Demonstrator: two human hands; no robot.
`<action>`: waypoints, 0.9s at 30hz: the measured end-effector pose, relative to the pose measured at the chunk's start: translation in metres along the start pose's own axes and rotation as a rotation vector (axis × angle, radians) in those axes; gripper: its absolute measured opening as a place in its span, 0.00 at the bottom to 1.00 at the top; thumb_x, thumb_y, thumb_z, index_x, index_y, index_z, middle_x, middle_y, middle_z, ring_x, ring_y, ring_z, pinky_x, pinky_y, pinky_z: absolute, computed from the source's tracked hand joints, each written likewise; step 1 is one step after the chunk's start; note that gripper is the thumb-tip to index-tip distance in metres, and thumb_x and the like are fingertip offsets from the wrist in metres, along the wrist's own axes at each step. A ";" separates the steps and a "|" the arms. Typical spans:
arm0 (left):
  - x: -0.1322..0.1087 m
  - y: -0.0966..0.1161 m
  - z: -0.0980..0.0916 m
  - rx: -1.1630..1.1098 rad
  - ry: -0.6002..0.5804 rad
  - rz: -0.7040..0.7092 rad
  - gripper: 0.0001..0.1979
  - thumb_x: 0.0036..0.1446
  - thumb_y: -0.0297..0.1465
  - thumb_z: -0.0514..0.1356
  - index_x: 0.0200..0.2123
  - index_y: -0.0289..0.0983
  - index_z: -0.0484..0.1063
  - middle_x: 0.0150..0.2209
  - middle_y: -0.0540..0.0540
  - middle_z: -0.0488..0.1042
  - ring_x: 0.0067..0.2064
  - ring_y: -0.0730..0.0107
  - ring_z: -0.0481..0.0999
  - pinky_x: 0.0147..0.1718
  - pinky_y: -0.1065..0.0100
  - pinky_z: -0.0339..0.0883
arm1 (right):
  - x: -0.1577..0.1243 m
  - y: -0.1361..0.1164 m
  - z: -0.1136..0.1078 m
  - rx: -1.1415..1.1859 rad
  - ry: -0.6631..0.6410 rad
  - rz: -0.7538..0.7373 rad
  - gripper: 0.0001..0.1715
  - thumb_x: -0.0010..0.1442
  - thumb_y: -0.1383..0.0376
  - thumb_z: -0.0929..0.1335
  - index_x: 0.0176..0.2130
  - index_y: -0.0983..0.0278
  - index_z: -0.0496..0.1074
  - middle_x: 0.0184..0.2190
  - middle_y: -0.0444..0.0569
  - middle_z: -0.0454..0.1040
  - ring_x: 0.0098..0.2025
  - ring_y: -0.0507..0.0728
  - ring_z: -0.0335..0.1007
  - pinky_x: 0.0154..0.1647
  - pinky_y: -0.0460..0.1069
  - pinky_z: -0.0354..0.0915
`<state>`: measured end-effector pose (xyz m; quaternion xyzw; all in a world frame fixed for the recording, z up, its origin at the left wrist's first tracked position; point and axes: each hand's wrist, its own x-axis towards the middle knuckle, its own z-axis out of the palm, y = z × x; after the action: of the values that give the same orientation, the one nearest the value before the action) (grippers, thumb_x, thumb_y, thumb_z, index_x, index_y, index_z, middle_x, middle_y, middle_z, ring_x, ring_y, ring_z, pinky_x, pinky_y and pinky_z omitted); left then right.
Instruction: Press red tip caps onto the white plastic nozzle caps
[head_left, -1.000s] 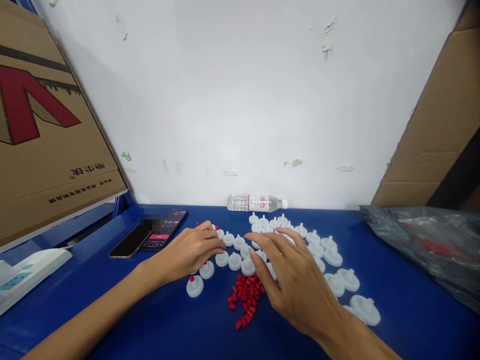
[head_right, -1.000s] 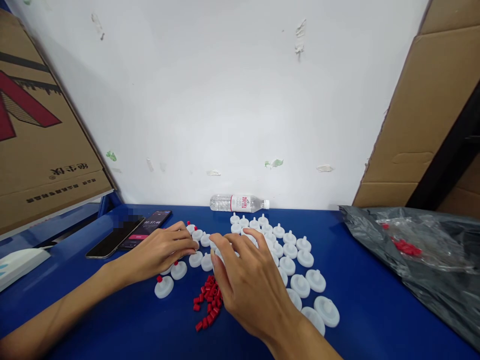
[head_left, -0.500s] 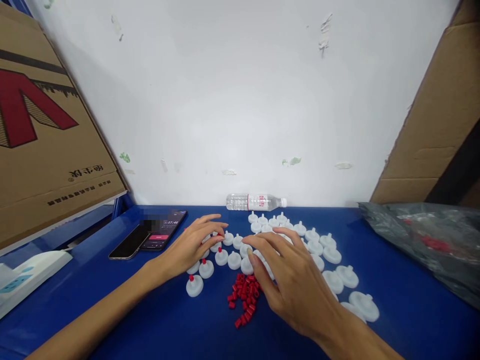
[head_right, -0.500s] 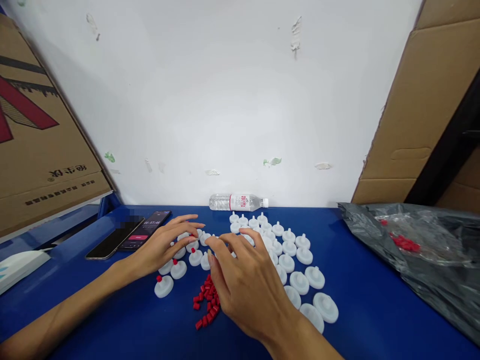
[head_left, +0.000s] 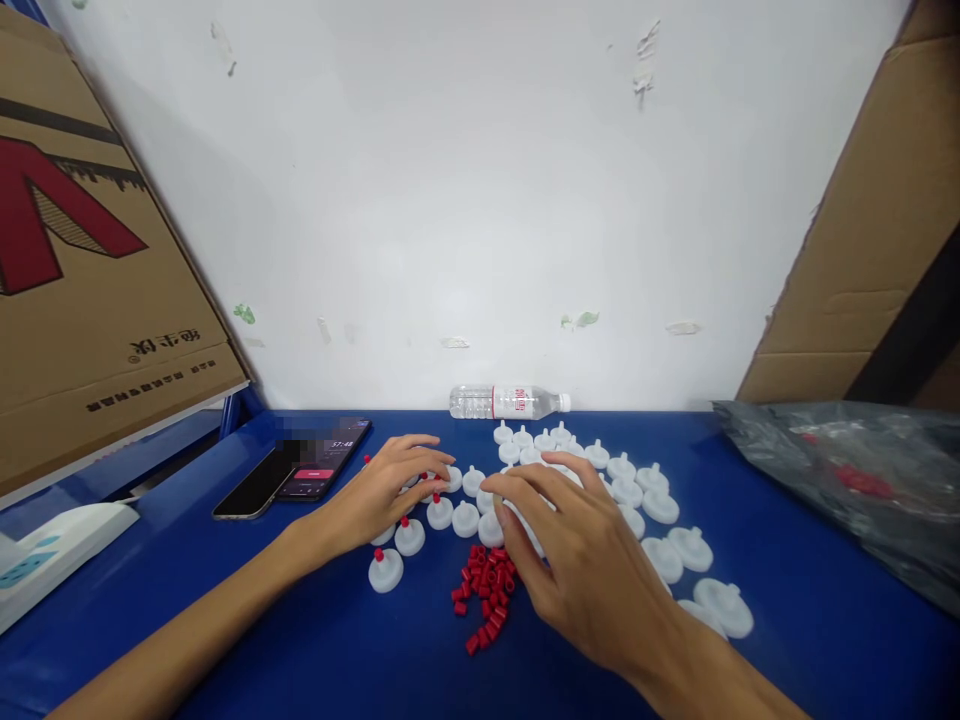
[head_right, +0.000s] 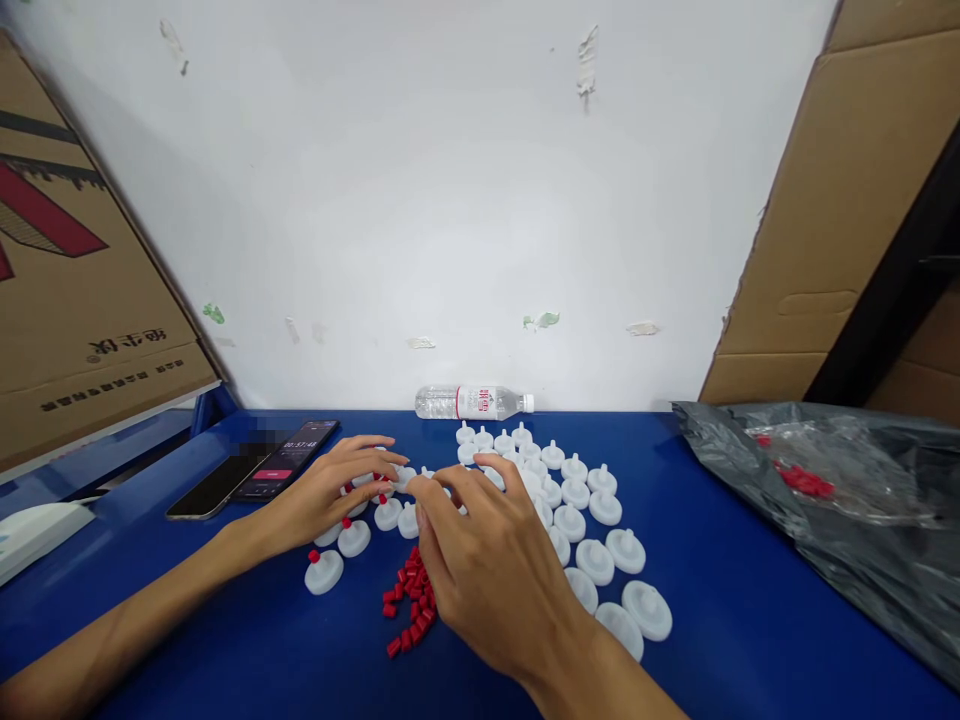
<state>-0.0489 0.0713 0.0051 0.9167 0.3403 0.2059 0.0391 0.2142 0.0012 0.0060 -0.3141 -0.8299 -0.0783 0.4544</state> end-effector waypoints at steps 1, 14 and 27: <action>0.001 0.000 0.000 -0.002 0.007 0.017 0.10 0.73 0.34 0.56 0.47 0.40 0.77 0.52 0.43 0.79 0.63 0.55 0.70 0.61 0.50 0.65 | 0.000 0.000 0.000 0.000 -0.001 -0.001 0.15 0.70 0.74 0.63 0.52 0.63 0.72 0.43 0.48 0.80 0.45 0.56 0.76 0.60 0.59 0.60; -0.002 -0.014 0.007 0.004 0.142 0.025 0.08 0.72 0.34 0.60 0.45 0.39 0.78 0.43 0.46 0.81 0.47 0.61 0.74 0.48 0.60 0.67 | -0.001 0.000 0.002 -0.006 -0.016 -0.025 0.14 0.70 0.75 0.62 0.50 0.64 0.72 0.41 0.48 0.79 0.44 0.56 0.74 0.60 0.58 0.58; -0.001 -0.005 0.003 0.025 0.254 0.023 0.04 0.71 0.32 0.61 0.45 0.40 0.75 0.41 0.49 0.80 0.41 0.67 0.78 0.40 0.67 0.71 | -0.002 0.001 0.003 -0.023 -0.033 -0.021 0.14 0.69 0.76 0.62 0.49 0.64 0.73 0.41 0.48 0.79 0.44 0.55 0.75 0.60 0.59 0.59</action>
<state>-0.0514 0.0748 0.0014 0.8874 0.3346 0.3165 -0.0182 0.2131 0.0025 0.0026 -0.3116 -0.8396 -0.0874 0.4363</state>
